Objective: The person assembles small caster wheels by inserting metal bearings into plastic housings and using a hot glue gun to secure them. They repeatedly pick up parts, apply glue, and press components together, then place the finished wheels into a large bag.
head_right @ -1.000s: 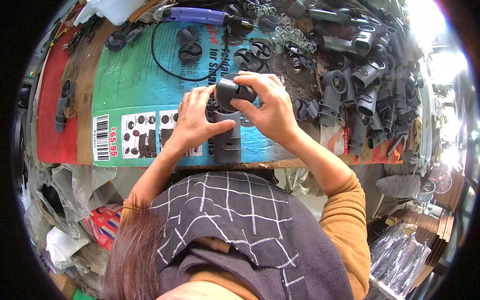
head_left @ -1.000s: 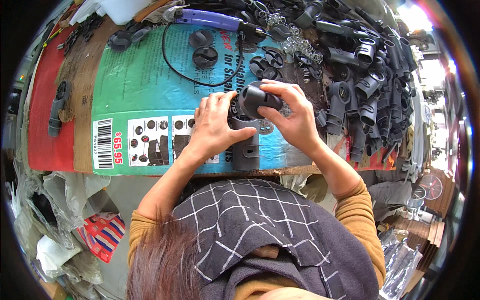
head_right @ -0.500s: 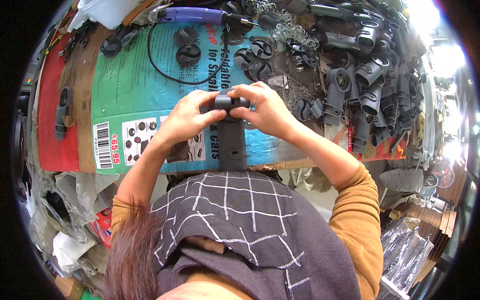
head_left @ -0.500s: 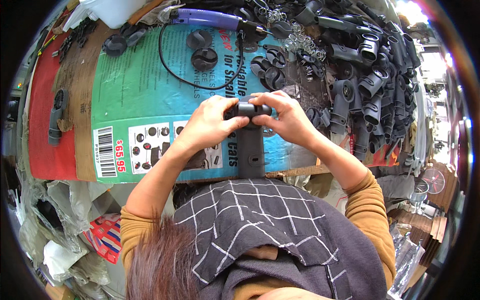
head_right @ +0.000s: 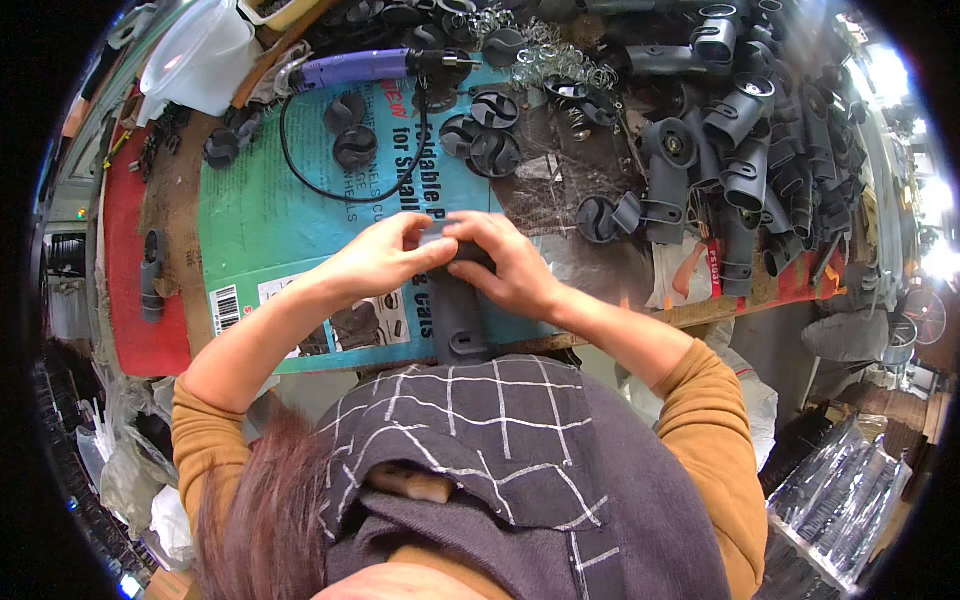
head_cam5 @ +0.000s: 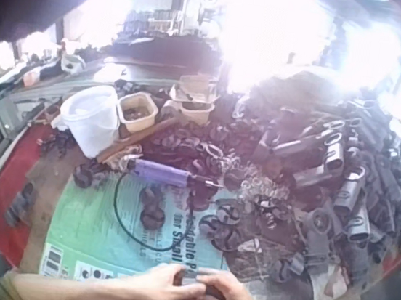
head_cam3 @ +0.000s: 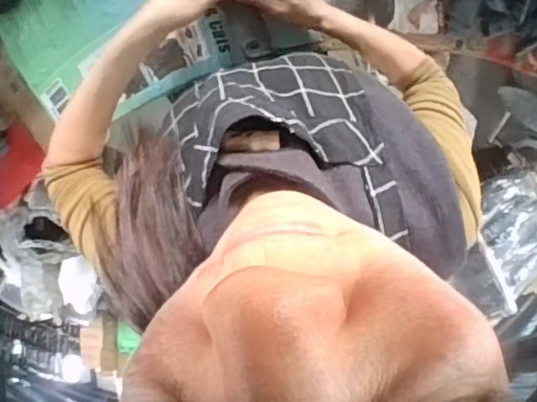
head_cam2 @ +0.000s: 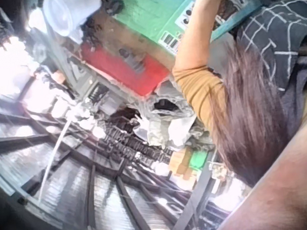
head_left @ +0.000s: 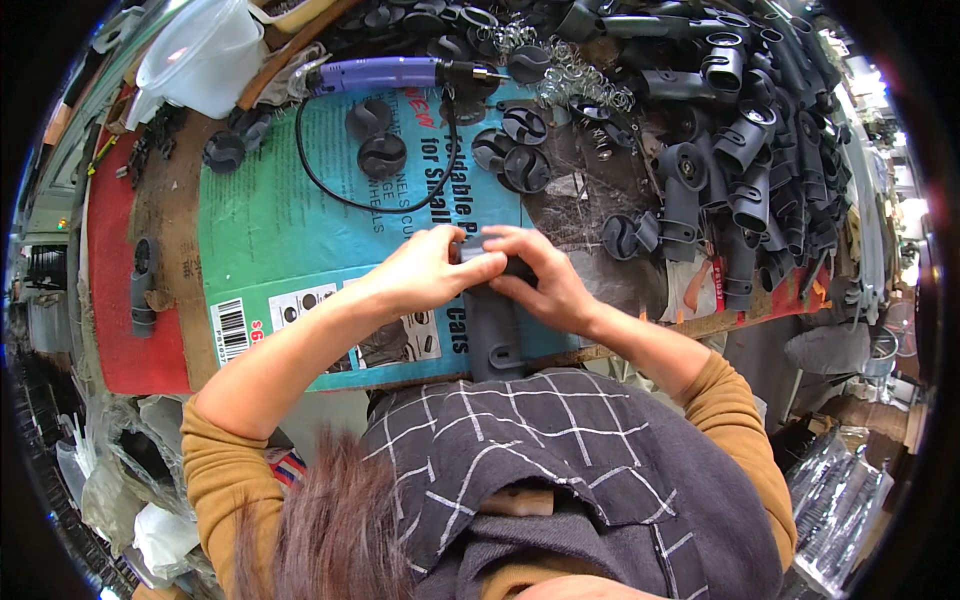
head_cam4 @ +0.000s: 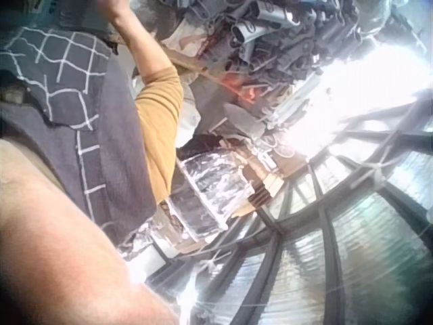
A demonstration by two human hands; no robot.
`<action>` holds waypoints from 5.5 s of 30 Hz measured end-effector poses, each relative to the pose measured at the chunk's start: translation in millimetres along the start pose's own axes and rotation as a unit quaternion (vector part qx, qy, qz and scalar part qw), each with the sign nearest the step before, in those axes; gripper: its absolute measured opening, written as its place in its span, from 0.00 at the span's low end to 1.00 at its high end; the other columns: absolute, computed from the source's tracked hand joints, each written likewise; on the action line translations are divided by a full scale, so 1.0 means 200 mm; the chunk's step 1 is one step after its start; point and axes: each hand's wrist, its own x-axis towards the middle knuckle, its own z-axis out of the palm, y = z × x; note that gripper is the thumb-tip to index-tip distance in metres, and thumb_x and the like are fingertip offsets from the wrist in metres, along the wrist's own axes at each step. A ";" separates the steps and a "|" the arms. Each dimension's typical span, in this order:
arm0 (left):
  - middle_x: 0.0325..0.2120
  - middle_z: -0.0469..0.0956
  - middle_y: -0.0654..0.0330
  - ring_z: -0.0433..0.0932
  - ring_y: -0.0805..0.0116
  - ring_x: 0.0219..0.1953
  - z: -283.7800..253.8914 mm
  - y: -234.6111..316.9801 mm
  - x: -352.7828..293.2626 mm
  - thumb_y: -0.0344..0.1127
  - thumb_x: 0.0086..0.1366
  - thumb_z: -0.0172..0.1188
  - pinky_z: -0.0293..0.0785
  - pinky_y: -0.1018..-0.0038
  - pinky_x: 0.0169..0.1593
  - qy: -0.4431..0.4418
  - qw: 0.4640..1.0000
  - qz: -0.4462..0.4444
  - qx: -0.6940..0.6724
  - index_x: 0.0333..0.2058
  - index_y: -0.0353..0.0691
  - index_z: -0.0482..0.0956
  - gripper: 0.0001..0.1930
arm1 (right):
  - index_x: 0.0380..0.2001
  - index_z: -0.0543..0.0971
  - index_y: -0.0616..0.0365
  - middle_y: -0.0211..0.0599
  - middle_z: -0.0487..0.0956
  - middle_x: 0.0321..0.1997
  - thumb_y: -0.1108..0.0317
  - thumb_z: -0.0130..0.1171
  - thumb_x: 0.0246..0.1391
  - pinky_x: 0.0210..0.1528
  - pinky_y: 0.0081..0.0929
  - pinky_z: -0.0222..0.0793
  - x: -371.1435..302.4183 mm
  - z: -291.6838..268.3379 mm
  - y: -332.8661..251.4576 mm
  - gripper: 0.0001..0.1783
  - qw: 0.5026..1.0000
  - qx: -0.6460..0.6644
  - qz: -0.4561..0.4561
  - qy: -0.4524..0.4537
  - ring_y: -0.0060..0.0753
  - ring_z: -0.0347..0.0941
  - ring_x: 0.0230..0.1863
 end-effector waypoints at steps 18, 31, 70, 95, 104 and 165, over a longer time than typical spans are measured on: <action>0.41 0.76 0.60 0.76 0.74 0.42 0.09 0.20 -0.31 0.37 0.55 0.72 0.74 0.75 0.49 -0.004 0.935 0.156 -0.319 0.51 0.32 0.73 0.27 | 0.59 0.68 0.60 0.31 0.76 0.53 0.75 0.74 0.42 0.59 0.28 0.68 -0.11 -0.16 -0.40 0.39 0.880 0.404 0.243 -0.048 0.21 0.72 0.53; 0.62 0.62 0.40 0.65 0.55 0.63 0.19 -0.07 -0.13 0.35 0.64 0.62 0.58 0.66 0.66 0.074 0.932 0.217 -0.282 0.69 0.33 0.41 0.45 | 0.37 0.75 0.60 0.49 0.78 0.46 0.67 0.53 0.51 0.42 0.37 0.69 0.12 0.14 -0.20 0.11 0.794 -0.574 -0.109 0.168 0.42 0.74 0.42; 0.50 0.66 0.47 0.70 0.50 0.53 0.21 -0.10 0.06 0.37 0.46 0.70 0.70 0.65 0.55 0.317 0.912 0.254 -0.062 0.48 0.39 0.70 0.29 | 0.25 0.84 0.49 0.27 0.72 0.35 0.64 0.67 0.44 0.44 0.35 0.58 0.08 -0.76 0.26 0.04 0.750 -0.644 0.125 0.082 0.37 0.65 0.45; 0.48 0.67 0.49 0.74 0.51 0.47 0.23 -0.13 0.06 0.41 0.47 0.70 0.76 0.62 0.46 0.338 0.902 0.261 -0.061 0.47 0.39 0.70 0.29 | 0.27 0.85 0.50 0.34 0.75 0.31 0.67 0.66 0.44 0.44 0.34 0.65 0.38 -0.23 -0.17 0.04 0.957 -0.280 -0.011 0.076 0.40 0.69 0.39; 0.49 0.67 0.48 0.75 0.50 0.47 0.22 -0.11 0.05 0.43 0.52 0.69 0.76 0.62 0.47 0.334 0.906 0.249 -0.074 0.47 0.40 0.71 0.26 | 0.29 0.87 0.44 0.26 0.76 0.36 0.60 0.66 0.46 0.46 0.35 0.61 0.51 -0.64 0.31 0.06 0.816 -0.562 0.049 0.124 0.36 0.68 0.45; 0.44 0.71 0.54 0.71 0.56 0.46 0.27 -0.14 0.09 0.31 0.53 0.70 0.68 0.63 0.49 0.341 0.871 0.329 -0.127 0.27 0.37 0.77 0.09 | 0.52 0.64 0.50 0.41 0.75 0.30 0.36 0.54 0.53 0.37 0.40 0.67 0.34 -0.21 -0.52 0.35 0.887 0.387 -0.178 0.179 0.36 0.71 0.29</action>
